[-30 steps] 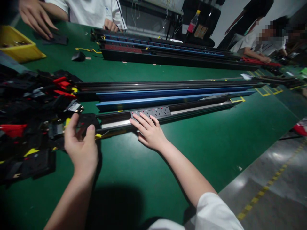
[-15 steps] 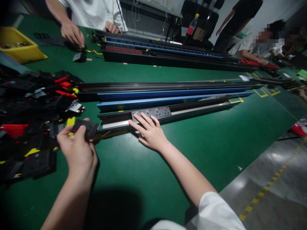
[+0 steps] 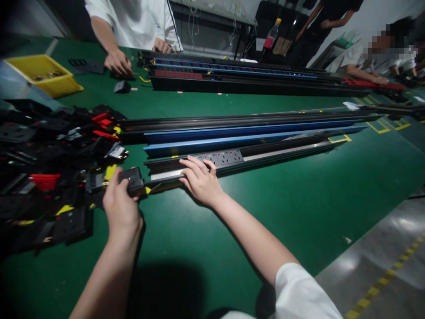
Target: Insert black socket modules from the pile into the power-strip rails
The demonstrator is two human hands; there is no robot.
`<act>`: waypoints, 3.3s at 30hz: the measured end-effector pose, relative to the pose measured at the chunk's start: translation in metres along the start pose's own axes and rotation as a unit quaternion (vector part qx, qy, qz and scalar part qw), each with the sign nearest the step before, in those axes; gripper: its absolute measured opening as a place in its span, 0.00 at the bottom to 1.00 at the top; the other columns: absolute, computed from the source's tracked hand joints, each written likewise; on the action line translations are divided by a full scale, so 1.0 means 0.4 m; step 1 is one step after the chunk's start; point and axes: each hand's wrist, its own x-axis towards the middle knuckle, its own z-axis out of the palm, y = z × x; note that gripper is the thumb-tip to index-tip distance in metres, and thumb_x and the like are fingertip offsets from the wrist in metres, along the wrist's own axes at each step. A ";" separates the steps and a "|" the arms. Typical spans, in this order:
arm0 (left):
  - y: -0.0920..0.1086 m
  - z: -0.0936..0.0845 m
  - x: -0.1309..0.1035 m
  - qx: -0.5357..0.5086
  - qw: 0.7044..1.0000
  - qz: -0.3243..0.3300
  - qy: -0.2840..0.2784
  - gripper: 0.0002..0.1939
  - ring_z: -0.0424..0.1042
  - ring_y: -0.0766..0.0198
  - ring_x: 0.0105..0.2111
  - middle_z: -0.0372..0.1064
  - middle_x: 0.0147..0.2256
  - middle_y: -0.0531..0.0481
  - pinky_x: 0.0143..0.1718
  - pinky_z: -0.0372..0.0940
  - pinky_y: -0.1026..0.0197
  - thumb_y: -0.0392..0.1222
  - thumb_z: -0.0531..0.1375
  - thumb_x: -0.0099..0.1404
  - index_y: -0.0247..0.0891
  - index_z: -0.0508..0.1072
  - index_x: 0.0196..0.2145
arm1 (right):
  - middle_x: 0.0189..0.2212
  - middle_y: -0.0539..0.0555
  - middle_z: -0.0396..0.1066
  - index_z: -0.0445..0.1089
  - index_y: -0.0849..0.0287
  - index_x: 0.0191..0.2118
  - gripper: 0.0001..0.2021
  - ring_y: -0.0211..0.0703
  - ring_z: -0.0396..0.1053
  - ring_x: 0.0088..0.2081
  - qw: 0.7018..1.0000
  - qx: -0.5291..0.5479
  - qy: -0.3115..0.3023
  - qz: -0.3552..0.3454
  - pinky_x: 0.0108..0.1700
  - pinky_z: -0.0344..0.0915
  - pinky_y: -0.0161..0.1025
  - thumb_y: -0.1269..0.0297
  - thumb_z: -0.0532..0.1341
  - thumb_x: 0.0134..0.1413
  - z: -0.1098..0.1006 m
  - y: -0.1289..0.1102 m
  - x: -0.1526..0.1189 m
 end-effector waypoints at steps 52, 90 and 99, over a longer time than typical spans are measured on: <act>0.006 -0.009 -0.004 0.048 0.999 0.015 0.019 0.31 0.75 0.60 0.43 0.75 0.51 0.40 0.47 0.71 0.57 0.55 0.58 0.68 0.36 0.67 0.63 | 0.70 0.58 0.55 0.56 0.58 0.69 0.34 0.56 0.48 0.71 0.994 -0.047 -0.009 0.097 0.67 0.44 0.52 0.43 0.53 0.64 -0.015 -0.015 0.003; 0.021 0.003 -0.055 0.175 0.978 0.104 -0.042 0.21 0.71 0.61 0.45 0.65 0.53 0.40 0.43 0.68 0.58 0.51 0.58 0.69 0.37 0.66 0.54 | 0.69 0.59 0.55 0.56 0.59 0.69 0.35 0.57 0.47 0.71 0.995 -0.041 -0.006 0.094 0.67 0.44 0.52 0.44 0.54 0.64 -0.016 -0.017 0.002; 0.013 -0.007 -0.048 0.220 0.961 0.163 -0.051 0.19 0.67 0.54 0.51 0.64 0.52 0.37 0.54 0.65 0.50 0.49 0.56 0.70 0.34 0.66 0.53 | 0.68 0.61 0.57 0.49 0.65 0.71 0.39 0.57 0.48 0.70 0.995 -0.035 0.002 0.097 0.67 0.43 0.51 0.44 0.53 0.63 -0.014 -0.018 0.002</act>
